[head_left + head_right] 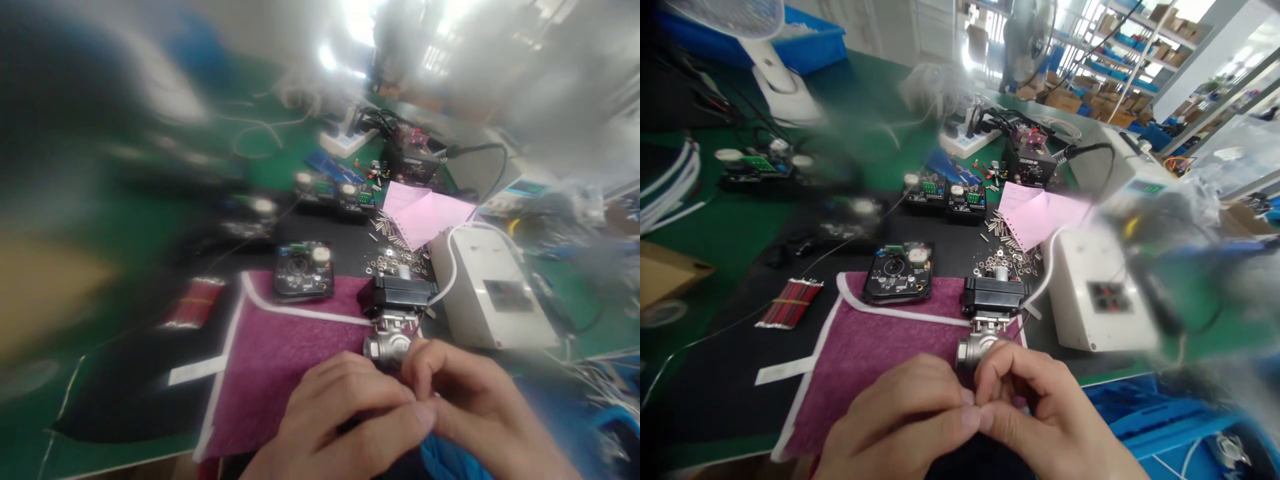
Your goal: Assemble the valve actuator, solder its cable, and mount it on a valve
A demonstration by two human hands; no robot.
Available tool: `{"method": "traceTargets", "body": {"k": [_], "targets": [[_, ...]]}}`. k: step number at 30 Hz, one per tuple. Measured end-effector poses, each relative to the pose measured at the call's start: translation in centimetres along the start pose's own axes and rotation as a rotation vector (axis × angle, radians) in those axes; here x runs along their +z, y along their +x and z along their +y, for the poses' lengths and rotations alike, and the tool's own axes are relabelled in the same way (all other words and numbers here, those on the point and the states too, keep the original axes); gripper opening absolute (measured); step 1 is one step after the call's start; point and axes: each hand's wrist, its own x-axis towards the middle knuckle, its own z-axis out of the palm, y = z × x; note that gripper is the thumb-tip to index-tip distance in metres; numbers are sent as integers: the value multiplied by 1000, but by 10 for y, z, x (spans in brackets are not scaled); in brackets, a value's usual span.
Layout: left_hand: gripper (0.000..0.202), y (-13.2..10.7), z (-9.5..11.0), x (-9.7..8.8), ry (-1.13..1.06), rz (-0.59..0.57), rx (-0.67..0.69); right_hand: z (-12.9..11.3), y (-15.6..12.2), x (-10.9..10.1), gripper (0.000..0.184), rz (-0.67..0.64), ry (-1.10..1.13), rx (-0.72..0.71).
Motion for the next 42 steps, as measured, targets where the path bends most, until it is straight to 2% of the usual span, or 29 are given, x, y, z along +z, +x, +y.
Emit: {"method": "traceTargets", "body": {"k": [3, 7, 9, 13, 15, 18, 24, 28, 32, 36, 42], "targets": [[26, -3, 10, 2, -15, -38, -48, 17, -4, 9, 24, -33, 235, 57], [25, -3, 11, 6, -12, -60, -146, 15, -6, 12, 21, -54, 378, 56], [26, -1, 8, 7, 71, -60, -231, 13, -6, 11, 20, 27, 318, 10], [23, 7, 1, 6, 319, 5, -368, 13, -4, 1, 18, 349, 75, -129], [22, 12, -4, 4, 377, -2, -357, 16, -1, -6, 16, 462, -53, -210], [20, 20, -13, 3, 367, -64, -278, 22, 6, -14, 13, 525, -208, -278], [17, 34, -27, 1, 447, -287, -149, 31, 19, -23, 8, 472, -415, -366], [15, 43, -27, -4, 582, -399, -76, 29, 23, -29, 13, 395, -603, -414], [16, 50, -25, -7, 655, -504, -39, 25, 27, -36, 13, 306, -778, -534], [21, 54, -23, -11, 700, -540, 83, 22, 31, -41, 18, 252, -953, -612], [18, 58, -26, -17, 770, -551, 266, 18, 32, -50, 21, 136, -1158, -629]]}}
